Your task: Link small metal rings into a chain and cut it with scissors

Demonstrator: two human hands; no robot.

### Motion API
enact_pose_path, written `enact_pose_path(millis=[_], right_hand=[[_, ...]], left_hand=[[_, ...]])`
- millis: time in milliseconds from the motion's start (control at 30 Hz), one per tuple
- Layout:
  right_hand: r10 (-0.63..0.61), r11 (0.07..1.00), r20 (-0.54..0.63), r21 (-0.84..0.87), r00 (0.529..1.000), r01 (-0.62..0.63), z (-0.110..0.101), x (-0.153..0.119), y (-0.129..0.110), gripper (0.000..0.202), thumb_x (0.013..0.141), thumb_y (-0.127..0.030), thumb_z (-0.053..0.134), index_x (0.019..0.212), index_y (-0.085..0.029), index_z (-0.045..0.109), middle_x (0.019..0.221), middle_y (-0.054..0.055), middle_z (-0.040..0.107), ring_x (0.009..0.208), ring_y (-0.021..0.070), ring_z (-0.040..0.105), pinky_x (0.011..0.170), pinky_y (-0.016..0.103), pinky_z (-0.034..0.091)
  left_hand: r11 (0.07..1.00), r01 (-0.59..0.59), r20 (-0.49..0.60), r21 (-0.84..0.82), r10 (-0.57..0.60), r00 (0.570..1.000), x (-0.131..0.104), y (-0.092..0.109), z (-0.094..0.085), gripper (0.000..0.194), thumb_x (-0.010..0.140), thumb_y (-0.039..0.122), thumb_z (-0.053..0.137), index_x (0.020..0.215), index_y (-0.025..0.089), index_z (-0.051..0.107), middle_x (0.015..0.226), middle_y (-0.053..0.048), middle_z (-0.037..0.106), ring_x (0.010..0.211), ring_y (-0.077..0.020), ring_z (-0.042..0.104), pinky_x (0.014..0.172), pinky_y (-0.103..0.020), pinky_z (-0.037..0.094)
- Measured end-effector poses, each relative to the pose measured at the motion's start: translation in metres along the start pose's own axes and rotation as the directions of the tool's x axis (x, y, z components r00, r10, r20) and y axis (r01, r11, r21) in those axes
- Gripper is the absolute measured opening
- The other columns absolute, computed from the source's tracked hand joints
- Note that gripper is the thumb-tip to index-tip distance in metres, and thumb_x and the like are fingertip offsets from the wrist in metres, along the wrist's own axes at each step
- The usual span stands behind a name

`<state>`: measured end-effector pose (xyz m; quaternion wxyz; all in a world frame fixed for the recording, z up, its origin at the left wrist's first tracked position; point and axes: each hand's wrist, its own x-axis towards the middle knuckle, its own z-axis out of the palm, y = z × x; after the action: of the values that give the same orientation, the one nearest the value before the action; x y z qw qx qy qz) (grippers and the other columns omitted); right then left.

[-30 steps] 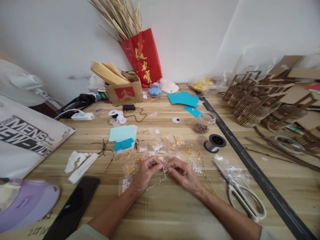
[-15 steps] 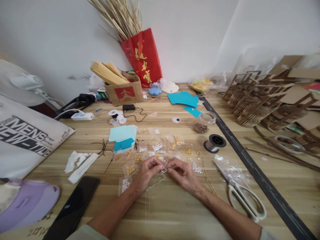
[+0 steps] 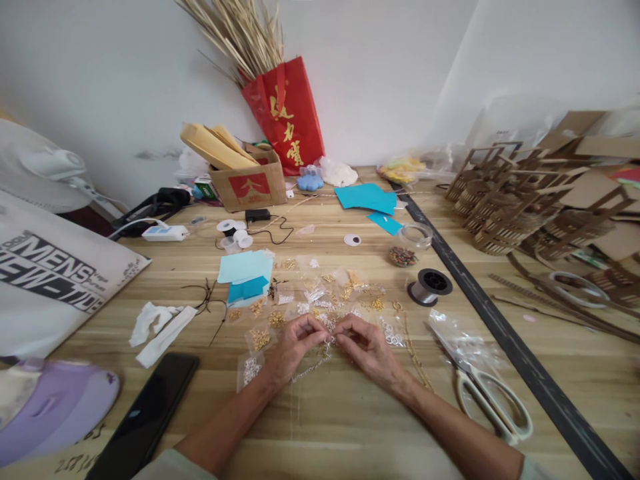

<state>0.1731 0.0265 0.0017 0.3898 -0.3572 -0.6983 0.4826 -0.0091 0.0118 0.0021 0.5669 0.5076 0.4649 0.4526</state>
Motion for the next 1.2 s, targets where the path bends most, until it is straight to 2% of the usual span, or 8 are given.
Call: enact_pose_path(millis=[167, 367, 467, 633, 767, 933, 1100, 1200], right_hand=[[0.026, 0.999, 0.023, 0.022, 0.999, -0.027, 0.0, -0.001, 0.002, 0.015, 0.089, -0.031, 0.053, 0.086, -0.018, 0.06, 0.068, 0.0, 0.057, 0.057, 0.0124, 0.056, 0.052, 0.023, 0.043], [0.06, 0.998, 0.065, -0.041, 0.996, -0.057, -0.001, -0.002, 0.003, 0.016, 0.091, -0.031, 0.05, 0.089, -0.019, 0.06, 0.058, -0.002, 0.056, 0.047, 0.0112, 0.054, 0.046, 0.022, 0.042], [0.019, 0.993, 0.082, -0.117, 0.996, -0.009, -0.003, 0.0, -0.001, 0.017, 0.091, -0.03, 0.049, 0.089, -0.019, 0.062, 0.064, 0.0, 0.059, 0.048, 0.0113, 0.054, 0.048, 0.022, 0.044], [-0.072, 0.936, 0.142, -0.334, 0.987, 0.116, -0.009, 0.003, -0.012, 0.018, 0.092, -0.022, 0.047, 0.087, -0.019, 0.064, 0.076, 0.003, 0.064, 0.064, 0.0143, 0.058, 0.06, 0.024, 0.044], [-0.038, 0.871, 0.168, -0.478, 0.985, 0.115, -0.013, 0.003, -0.016, 0.018, 0.092, -0.018, 0.046, 0.087, -0.02, 0.063, 0.079, 0.003, 0.063, 0.065, 0.0145, 0.057, 0.061, 0.024, 0.042], [-0.027, 0.847, 0.086, -0.526, 0.996, 0.068, -0.015, 0.008, -0.017, 0.016, 0.089, -0.014, 0.046, 0.089, -0.019, 0.061, 0.078, 0.004, 0.064, 0.067, 0.0148, 0.057, 0.062, 0.024, 0.041], [0.021, 0.834, 0.194, -0.544, 0.981, 0.09, -0.014, 0.023, -0.023, 0.018, 0.08, -0.005, 0.048, 0.076, -0.017, 0.061, 0.073, 0.002, 0.061, 0.062, 0.0131, 0.053, 0.058, 0.022, 0.038], [0.126, 0.853, 0.252, -0.521, 0.96, 0.025, -0.014, 0.033, -0.032, 0.019, 0.078, -0.004, 0.049, 0.076, -0.017, 0.063, 0.061, -0.002, 0.057, 0.054, 0.011, 0.05, 0.052, 0.02, 0.035]], left_hand=[[1.0, 0.01, 0.004, 0.01, -0.01, 1.0, 0.0, 0.003, 0.001, 0.014, 0.075, 0.025, 0.069, 0.071, 0.014, 0.062, 0.072, -0.002, 0.064, 0.069, -0.0142, 0.056, 0.066, -0.025, 0.043], [0.999, 0.026, 0.024, 0.02, -0.027, 0.999, -0.001, 0.013, 0.005, 0.017, 0.072, 0.028, 0.071, 0.067, 0.014, 0.062, 0.067, -0.002, 0.062, 0.066, -0.0145, 0.055, 0.064, -0.025, 0.043], [0.999, 0.033, 0.015, 0.016, -0.033, 0.999, 0.0, 0.013, 0.005, 0.018, 0.071, 0.028, 0.072, 0.066, 0.014, 0.062, 0.065, -0.002, 0.061, 0.064, -0.014, 0.055, 0.062, -0.024, 0.042], [0.999, 0.015, 0.005, 0.031, -0.015, 1.0, 0.001, 0.006, 0.004, 0.019, 0.071, 0.029, 0.071, 0.065, 0.015, 0.061, 0.063, -0.001, 0.059, 0.061, -0.0134, 0.052, 0.059, -0.024, 0.04], [0.998, -0.009, 0.021, 0.057, 0.008, 1.0, 0.002, 0.004, 0.004, 0.019, 0.073, 0.029, 0.07, 0.065, 0.015, 0.06, 0.065, -0.001, 0.059, 0.063, -0.0139, 0.052, 0.06, -0.024, 0.04], [0.996, -0.058, 0.019, 0.064, 0.057, 0.998, 0.004, 0.003, 0.003, 0.018, 0.074, 0.029, 0.068, 0.066, 0.015, 0.06, 0.066, -0.002, 0.058, 0.065, -0.0145, 0.051, 0.062, -0.025, 0.04], [0.993, -0.089, 0.009, 0.074, 0.089, 0.996, 0.006, -0.002, -0.002, 0.017, 0.073, 0.027, 0.067, 0.065, 0.015, 0.059, 0.065, -0.002, 0.058, 0.064, -0.0147, 0.052, 0.061, -0.025, 0.04], [0.99, -0.112, 0.021, 0.085, 0.11, 0.994, 0.007, -0.005, -0.002, 0.015, 0.073, 0.025, 0.066, 0.065, 0.015, 0.058, 0.065, -0.002, 0.058, 0.064, -0.0145, 0.052, 0.061, -0.024, 0.041]])
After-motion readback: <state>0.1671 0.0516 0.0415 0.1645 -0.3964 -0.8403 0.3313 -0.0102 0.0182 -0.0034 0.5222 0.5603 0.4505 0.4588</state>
